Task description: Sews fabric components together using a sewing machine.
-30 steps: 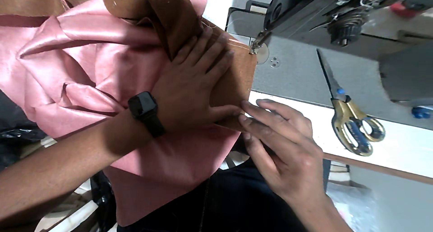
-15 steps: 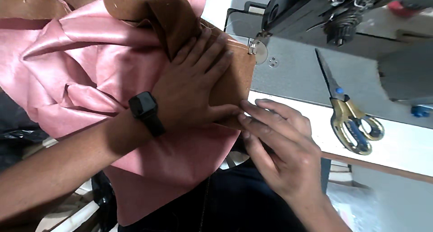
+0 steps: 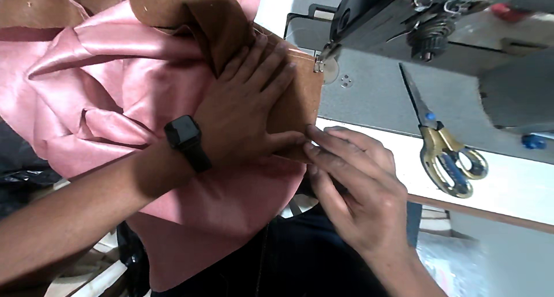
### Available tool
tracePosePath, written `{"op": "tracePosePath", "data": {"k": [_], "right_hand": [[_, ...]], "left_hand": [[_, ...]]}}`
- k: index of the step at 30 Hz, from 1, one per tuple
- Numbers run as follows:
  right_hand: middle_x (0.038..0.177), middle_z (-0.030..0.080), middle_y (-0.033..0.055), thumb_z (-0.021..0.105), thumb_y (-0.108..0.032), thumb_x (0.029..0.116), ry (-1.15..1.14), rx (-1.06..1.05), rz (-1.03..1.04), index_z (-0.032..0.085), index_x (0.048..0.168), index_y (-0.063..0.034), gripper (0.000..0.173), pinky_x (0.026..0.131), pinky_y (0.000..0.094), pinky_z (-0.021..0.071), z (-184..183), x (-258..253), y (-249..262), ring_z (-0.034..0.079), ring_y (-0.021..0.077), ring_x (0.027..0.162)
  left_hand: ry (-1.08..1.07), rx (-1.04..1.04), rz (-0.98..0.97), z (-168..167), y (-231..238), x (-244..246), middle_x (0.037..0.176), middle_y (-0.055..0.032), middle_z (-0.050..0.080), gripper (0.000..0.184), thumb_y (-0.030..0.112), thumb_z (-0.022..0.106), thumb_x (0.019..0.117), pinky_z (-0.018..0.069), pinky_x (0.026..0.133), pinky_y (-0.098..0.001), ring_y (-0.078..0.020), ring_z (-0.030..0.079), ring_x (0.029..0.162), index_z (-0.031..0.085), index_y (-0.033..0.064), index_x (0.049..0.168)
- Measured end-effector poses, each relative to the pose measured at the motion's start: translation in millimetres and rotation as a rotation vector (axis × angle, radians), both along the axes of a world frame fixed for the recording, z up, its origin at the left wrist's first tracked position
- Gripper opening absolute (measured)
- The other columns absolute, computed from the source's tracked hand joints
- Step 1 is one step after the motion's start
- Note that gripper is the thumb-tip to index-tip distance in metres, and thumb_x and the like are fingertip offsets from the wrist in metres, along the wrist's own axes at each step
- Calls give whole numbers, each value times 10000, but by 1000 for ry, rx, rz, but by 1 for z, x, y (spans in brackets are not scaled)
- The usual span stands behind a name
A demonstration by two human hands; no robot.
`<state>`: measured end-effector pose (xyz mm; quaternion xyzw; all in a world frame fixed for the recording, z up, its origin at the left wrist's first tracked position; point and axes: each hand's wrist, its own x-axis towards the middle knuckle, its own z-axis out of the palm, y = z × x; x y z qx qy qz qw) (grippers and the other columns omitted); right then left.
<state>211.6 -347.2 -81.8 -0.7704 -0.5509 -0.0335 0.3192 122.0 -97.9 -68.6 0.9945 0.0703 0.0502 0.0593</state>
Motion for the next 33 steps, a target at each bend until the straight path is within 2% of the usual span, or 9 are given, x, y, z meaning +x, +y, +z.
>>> {"op": "tracePosePath", "data": {"k": [14, 20, 33], "right_hand": [[1437, 618, -39, 595, -231, 983, 2, -39, -41, 769, 1215, -197, 292, 1028, 483, 464, 2, 0, 5, 553, 206, 1323], [1448, 609, -45, 579, -244, 992, -12, -54, -49, 758, 1243, -211, 310, 1027, 482, 458, 1, 0, 5, 547, 203, 1328], [1445, 612, -45, 582, -242, 989, -37, -32, -62, 767, 1223, -220, 299, 1015, 474, 469, -2, 0, 5, 559, 205, 1317]], "left_hand": [[37, -15, 2, 4, 8, 10, 1738, -68, 114, 1142, 947, 385, 781, 84, 1290, -573, -347, 39, 1598, 285, 204, 1642], [29, -14, -33, 3, 16, 14, 1735, -91, 115, 1231, 986, 392, 722, 81, 1286, -584, -361, 44, 1595, 259, 188, 1649], [40, 4, -47, 4, 26, 25, 1736, -99, 104, 1267, 1000, 390, 704, 74, 1284, -590, -370, 40, 1594, 252, 168, 1649]]}}
